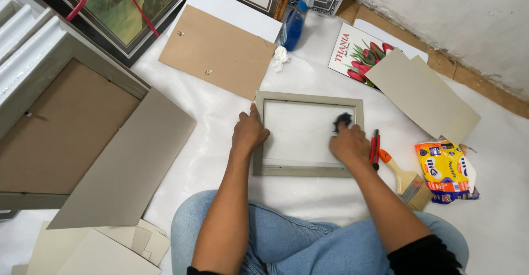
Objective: Cleaning the glass of a picture frame with a cloth and applying a liquid with a paintbrush.
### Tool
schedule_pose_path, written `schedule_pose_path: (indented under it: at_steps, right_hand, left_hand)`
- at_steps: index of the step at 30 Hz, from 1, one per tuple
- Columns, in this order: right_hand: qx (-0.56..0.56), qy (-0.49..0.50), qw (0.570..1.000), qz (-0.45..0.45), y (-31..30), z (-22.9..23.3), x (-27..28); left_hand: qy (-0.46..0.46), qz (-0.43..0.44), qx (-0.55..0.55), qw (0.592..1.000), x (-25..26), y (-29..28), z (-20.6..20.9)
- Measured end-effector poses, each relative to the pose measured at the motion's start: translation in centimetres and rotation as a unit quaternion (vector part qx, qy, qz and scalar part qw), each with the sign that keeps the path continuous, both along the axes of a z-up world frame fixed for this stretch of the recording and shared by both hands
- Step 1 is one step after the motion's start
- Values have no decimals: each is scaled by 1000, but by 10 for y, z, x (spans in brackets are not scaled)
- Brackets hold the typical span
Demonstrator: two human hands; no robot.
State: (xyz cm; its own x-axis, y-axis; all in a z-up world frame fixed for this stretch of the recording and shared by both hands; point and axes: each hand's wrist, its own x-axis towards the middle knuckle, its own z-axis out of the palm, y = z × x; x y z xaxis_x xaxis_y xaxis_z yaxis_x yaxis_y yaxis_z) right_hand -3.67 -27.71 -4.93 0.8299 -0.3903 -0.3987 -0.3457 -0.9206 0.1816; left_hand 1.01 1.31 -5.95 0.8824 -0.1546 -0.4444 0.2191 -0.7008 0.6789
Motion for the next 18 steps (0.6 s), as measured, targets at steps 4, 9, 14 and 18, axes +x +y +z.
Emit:
schedule_pose_path:
  at_steps: [4,9,14,18]
  right_hand:
    - [-1,-28,999,-41,-16,-9,-1]
    - [84,-30,996,-28,87,-18,23]
    - [131,-43,972,189,181,13,6]
    - [106,21,967,229,138,11,6]
  left_hand:
    - [7,2,-10,1000,1,-1,2]
    - [12,5,-16,1000,3,1,1]
    - [1,-6,-11,1000,6,0,-9]
    - [-2,1,-19,1000,5,0,-10]
